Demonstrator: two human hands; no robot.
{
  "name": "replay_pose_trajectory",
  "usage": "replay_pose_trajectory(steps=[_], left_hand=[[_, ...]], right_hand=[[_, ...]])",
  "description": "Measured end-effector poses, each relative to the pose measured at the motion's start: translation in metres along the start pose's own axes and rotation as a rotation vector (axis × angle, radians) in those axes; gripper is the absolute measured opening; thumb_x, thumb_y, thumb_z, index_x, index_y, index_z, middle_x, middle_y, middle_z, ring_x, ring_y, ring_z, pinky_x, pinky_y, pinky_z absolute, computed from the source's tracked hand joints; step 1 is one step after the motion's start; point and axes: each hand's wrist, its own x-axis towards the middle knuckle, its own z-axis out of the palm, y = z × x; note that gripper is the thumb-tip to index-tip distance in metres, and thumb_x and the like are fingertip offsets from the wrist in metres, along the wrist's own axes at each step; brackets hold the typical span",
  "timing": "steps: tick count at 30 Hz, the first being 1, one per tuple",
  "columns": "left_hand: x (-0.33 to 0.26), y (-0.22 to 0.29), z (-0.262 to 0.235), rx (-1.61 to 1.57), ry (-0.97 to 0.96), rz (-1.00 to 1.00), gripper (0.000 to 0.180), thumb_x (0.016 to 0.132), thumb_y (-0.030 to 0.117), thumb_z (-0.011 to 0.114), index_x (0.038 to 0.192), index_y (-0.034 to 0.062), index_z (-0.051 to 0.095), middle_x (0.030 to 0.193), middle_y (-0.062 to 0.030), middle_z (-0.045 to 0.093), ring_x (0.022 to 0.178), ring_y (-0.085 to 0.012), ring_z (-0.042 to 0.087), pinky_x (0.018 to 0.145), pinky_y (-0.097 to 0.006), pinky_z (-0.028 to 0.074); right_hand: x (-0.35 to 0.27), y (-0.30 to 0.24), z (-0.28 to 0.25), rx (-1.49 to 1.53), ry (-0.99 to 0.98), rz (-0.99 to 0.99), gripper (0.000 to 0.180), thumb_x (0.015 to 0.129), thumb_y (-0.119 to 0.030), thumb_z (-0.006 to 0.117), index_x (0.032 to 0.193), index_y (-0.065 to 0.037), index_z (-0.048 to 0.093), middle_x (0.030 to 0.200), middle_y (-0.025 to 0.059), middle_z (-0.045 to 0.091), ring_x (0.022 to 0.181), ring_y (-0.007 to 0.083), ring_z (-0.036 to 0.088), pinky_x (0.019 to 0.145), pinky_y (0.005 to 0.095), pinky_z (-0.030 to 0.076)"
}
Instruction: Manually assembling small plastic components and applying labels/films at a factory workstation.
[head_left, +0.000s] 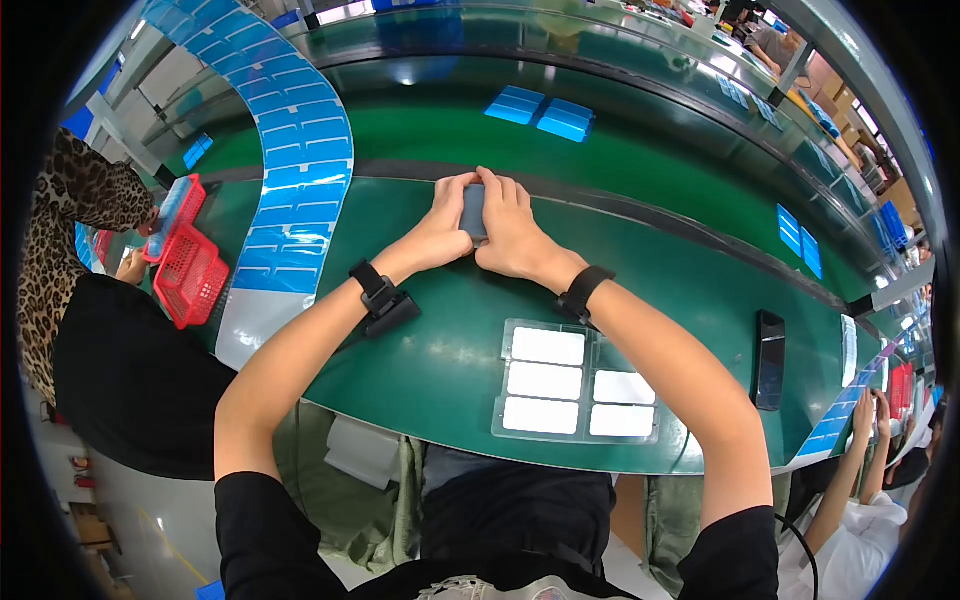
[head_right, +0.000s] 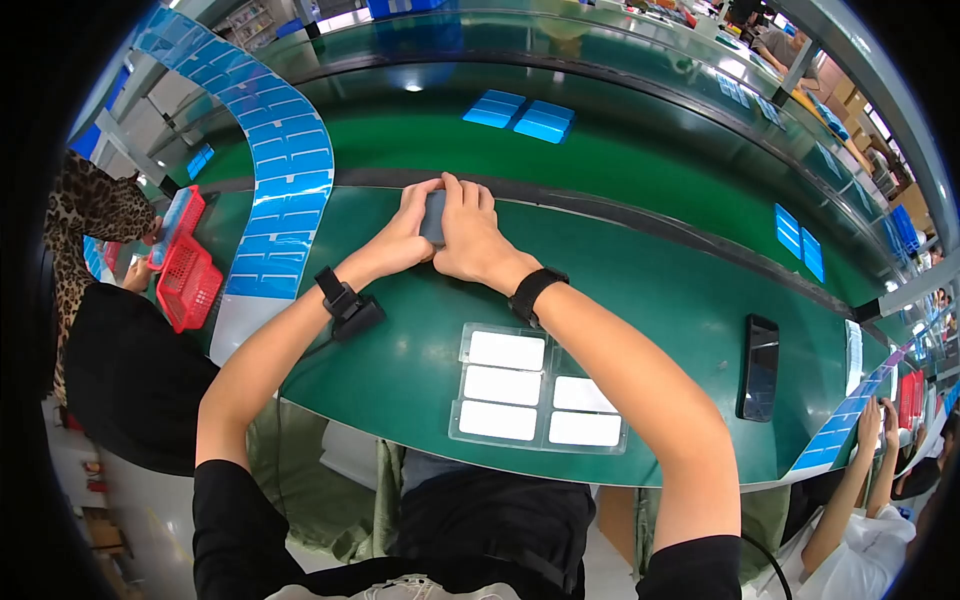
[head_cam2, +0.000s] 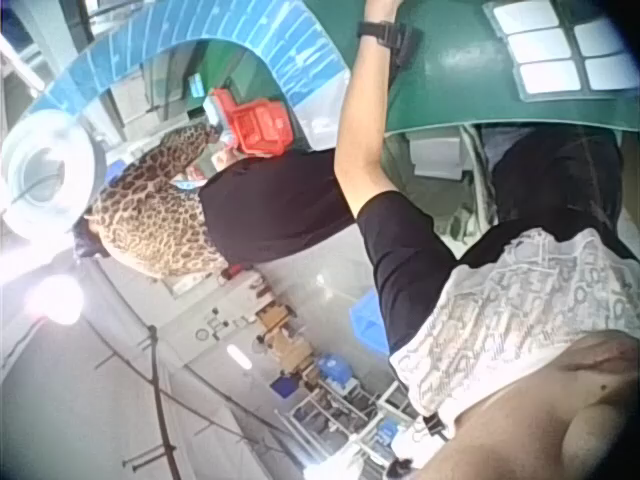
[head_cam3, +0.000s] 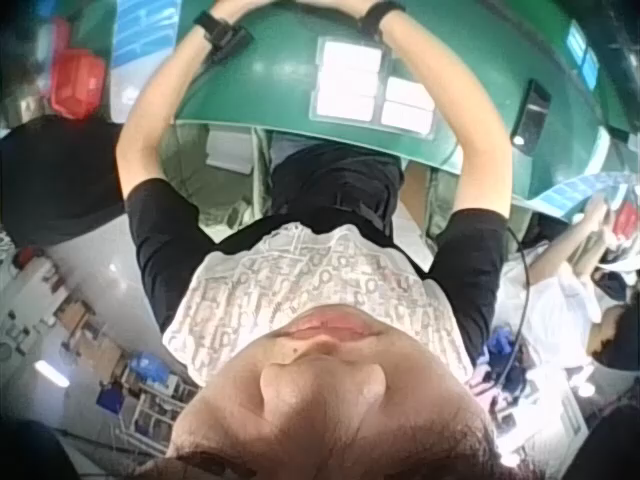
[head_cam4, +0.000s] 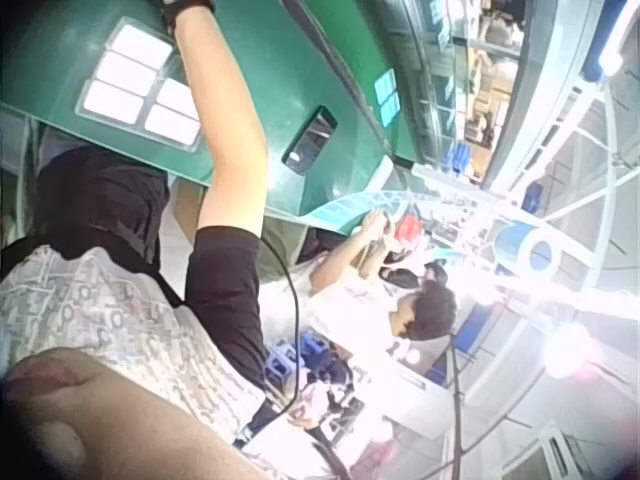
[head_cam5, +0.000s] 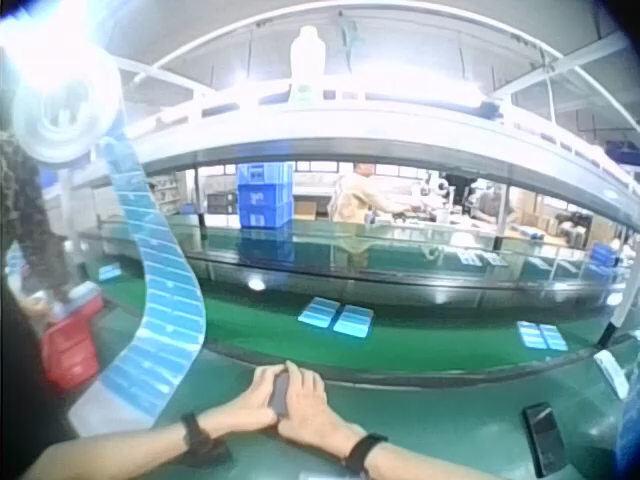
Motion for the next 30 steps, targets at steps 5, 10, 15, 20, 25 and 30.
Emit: replay_pose_trajectory(steps=[5, 10, 15, 20, 25, 30], left_hand=[[0.001, -0.009, -0.004, 0.259, -0.070, 0.086, 0.089, 0.072, -0.004, 0.066, 0.155, -0.0029, 0.034, 0.152, -0.0233, 0.037, 0.146, -0.0421, 0.040, 0.122, -0.044, 0.038], [0.000, 0.011, 0.004, 0.267, -0.047, 0.099, 0.085, 0.071, 0.001, 0.072, 0.150, -0.0050, 0.042, 0.147, -0.0229, 0.045, 0.140, -0.0409, 0.048, 0.119, -0.042, 0.041], [-0.015, 0.034, 0.016, 0.243, -0.088, 0.149, 0.084, 0.065, 0.005, 0.078, 0.144, -0.0051, 0.050, 0.138, -0.0216, 0.053, 0.131, -0.0407, 0.055, 0.114, -0.043, 0.047], [-0.020, 0.052, 0.029, 0.038, -0.264, 0.157, 0.096, 0.071, 0.014, 0.086, 0.155, 0.0000, 0.042, 0.156, -0.0214, 0.050, 0.145, -0.0354, 0.050, 0.122, -0.044, 0.042], [-0.011, 0.064, 0.055, 0.041, -0.366, 0.171, 0.106, 0.080, 0.036, 0.093, 0.160, 0.0003, 0.035, 0.157, -0.0214, 0.049, 0.147, -0.0347, 0.049, 0.124, -0.046, 0.040], [0.006, 0.073, 0.076, 0.144, -0.293, 0.203, 0.101, 0.074, 0.045, 0.097, 0.149, -0.0037, 0.050, 0.137, -0.0190, 0.058, 0.132, -0.0332, 0.058, 0.112, -0.042, 0.048]], right_hand=[[0.003, -0.003, -0.013, -0.140, -0.084, -0.033, 0.097, 0.071, -0.007, 0.074, 0.156, 0.011, 0.030, 0.147, 0.0354, 0.042, 0.138, 0.0543, 0.044, 0.120, 0.0533, 0.041], [0.003, 0.005, -0.023, -0.190, -0.003, -0.135, 0.066, 0.064, -0.012, 0.078, 0.123, 0.009, 0.057, 0.118, 0.0289, 0.060, 0.108, 0.0445, 0.060, 0.097, 0.0483, 0.053], [-0.022, 0.015, -0.038, -0.197, -0.002, -0.171, 0.067, 0.059, -0.013, 0.077, 0.120, 0.009, 0.060, 0.110, 0.0291, 0.063, 0.104, 0.0455, 0.062, 0.094, 0.0485, 0.055], [-0.058, 0.030, -0.079, -0.204, -0.088, -0.145, 0.072, 0.058, -0.016, 0.078, 0.123, 0.010, 0.061, 0.114, 0.0289, 0.063, 0.107, 0.0455, 0.063, 0.098, 0.0470, 0.055], [-0.080, 0.050, -0.114, -0.179, -0.151, -0.123, 0.068, 0.062, -0.008, 0.079, 0.126, 0.003, 0.061, 0.122, 0.0209, 0.061, 0.114, 0.0433, 0.060, 0.098, 0.0467, 0.053], [-0.090, 0.072, -0.119, -0.253, -0.142, -0.146, 0.070, 0.063, -0.010, 0.082, 0.128, 0.002, 0.057, 0.121, 0.0211, 0.058, 0.109, 0.0420, 0.058, 0.095, 0.0469, 0.051]])
